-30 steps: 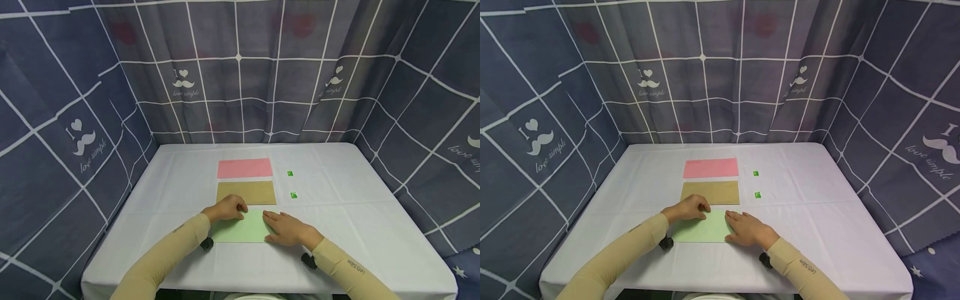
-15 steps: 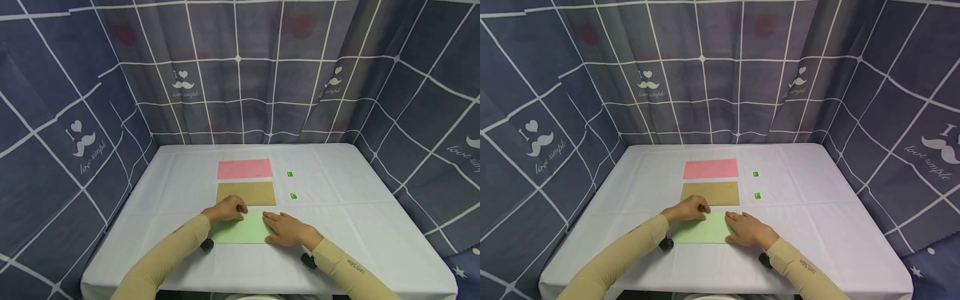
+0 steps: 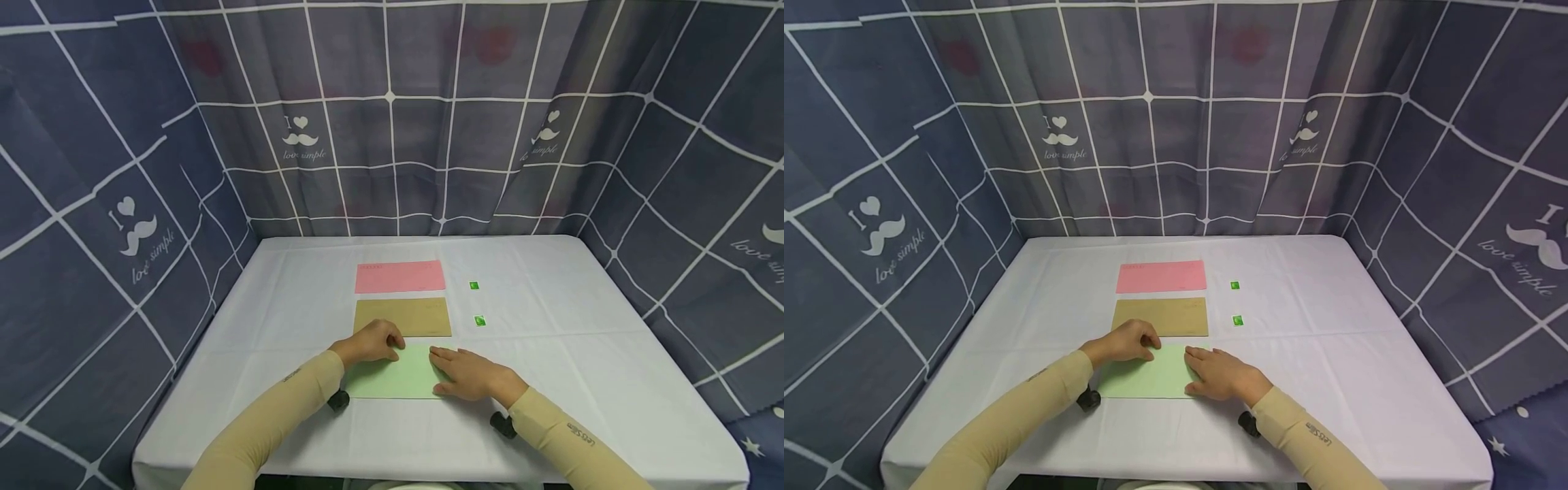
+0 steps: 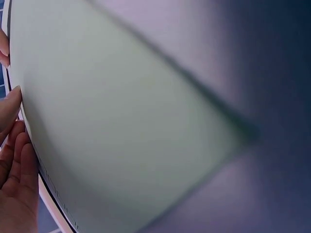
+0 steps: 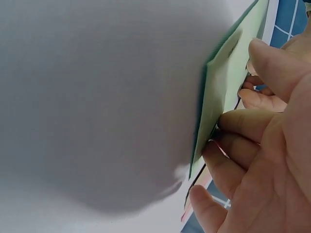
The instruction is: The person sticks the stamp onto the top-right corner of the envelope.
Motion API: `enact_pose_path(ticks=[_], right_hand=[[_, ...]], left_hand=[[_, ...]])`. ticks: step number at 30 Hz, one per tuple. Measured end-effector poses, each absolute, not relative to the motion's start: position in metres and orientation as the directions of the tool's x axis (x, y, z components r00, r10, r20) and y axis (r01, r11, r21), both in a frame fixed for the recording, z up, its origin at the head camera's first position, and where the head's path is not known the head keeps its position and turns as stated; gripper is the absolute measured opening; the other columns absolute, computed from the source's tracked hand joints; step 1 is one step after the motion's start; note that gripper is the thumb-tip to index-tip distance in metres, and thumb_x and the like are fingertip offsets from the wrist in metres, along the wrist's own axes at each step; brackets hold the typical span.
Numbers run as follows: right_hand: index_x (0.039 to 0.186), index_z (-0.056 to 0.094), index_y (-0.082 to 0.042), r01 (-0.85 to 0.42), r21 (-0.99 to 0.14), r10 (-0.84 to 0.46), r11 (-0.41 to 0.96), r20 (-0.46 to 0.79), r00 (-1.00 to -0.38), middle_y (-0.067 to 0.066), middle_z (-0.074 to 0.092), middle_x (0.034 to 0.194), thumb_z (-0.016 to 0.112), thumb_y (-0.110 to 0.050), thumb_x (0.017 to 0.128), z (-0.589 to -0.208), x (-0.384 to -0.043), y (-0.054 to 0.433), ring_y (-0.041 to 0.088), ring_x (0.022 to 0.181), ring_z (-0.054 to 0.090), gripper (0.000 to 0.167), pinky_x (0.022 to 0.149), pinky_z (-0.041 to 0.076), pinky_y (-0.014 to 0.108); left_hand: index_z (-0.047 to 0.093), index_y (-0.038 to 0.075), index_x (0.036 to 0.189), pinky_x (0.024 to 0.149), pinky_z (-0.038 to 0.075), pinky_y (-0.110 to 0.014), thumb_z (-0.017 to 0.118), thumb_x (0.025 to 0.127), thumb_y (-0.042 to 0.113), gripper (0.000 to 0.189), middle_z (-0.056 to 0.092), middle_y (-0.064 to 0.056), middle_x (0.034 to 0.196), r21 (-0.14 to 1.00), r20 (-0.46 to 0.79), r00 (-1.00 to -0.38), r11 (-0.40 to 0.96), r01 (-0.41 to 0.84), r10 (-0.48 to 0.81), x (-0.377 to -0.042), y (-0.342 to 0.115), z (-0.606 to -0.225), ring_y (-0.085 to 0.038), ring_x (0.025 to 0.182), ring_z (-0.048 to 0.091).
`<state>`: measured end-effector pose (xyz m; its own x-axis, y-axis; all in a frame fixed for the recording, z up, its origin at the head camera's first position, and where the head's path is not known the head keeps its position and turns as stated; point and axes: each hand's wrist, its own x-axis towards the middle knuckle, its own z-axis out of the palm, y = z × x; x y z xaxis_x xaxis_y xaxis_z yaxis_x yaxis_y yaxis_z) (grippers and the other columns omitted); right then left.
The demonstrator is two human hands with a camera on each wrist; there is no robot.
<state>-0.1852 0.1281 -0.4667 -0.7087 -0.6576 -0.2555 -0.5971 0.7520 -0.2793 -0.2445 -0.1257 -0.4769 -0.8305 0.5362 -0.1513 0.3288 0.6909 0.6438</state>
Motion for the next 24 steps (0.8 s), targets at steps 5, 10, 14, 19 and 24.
enact_pose_path(ticks=[5,10,14,19,24], right_hand=[[0.153,0.038,-0.002,-0.582,-0.307,-0.655,0.753,-0.255,-0.712,0.012,0.034,0.162,0.06,-0.041,0.099,-0.4674,-0.1844,0.1289,0.03,0.145,0.04,0.07,0.117,0.035,0.047],[0.154,0.035,-0.003,-0.559,-0.333,-0.644,0.759,-0.26,-0.719,0.01,0.031,0.164,0.061,-0.041,0.099,-0.4702,-0.1845,0.1284,0.028,0.147,0.037,0.072,0.117,0.036,0.044],[0.155,0.035,-0.004,-0.556,-0.333,-0.64,0.762,-0.253,-0.726,0.009,0.031,0.164,0.062,-0.042,0.099,-0.4722,-0.1858,0.1275,0.026,0.147,0.038,0.073,0.117,0.036,0.044],[0.153,0.037,-0.003,-0.565,-0.325,-0.644,0.758,-0.238,-0.727,0.011,0.033,0.162,0.062,-0.042,0.098,-0.4734,-0.1872,0.127,0.027,0.147,0.038,0.072,0.117,0.037,0.044],[0.152,0.037,0.0,-0.566,-0.337,-0.648,0.752,-0.22,-0.729,0.014,0.035,0.161,0.062,-0.04,0.099,-0.4719,-0.1879,0.127,0.029,0.147,0.037,0.072,0.117,0.036,0.044]], left_hand=[[0.075,0.01,0.094,0.081,0.052,-0.023,0.083,0.08,0.004,0.017,0.069,0.002,0.096,0.631,-0.146,-0.829,0.697,0.342,0.539,-0.2456,-0.125,-0.4794,-0.008,0.088,0.058],[0.074,0.01,0.094,0.082,0.052,-0.026,0.082,0.08,0.004,0.017,0.069,0.002,0.096,0.637,-0.156,-0.831,0.697,0.329,0.535,-0.2462,-0.1253,-0.4803,-0.01,0.088,0.058],[0.074,0.01,0.094,0.082,0.052,-0.027,0.082,0.081,0.004,0.017,0.069,0.001,0.096,0.638,-0.153,-0.829,0.694,0.333,0.538,-0.2466,-0.1256,-0.4809,-0.011,0.088,0.057],[0.074,0.01,0.094,0.082,0.052,-0.026,0.082,0.081,0.004,0.016,0.069,0.001,0.096,0.638,-0.161,-0.829,0.697,0.327,0.536,-0.2461,-0.1256,-0.4796,-0.01,0.088,0.058],[0.074,0.01,0.094,0.083,0.053,-0.028,0.082,0.081,0.003,0.016,0.068,0.001,0.096,0.646,-0.156,-0.83,0.691,0.324,0.536,-0.2466,-0.125,-0.478,-0.011,0.088,0.058]])
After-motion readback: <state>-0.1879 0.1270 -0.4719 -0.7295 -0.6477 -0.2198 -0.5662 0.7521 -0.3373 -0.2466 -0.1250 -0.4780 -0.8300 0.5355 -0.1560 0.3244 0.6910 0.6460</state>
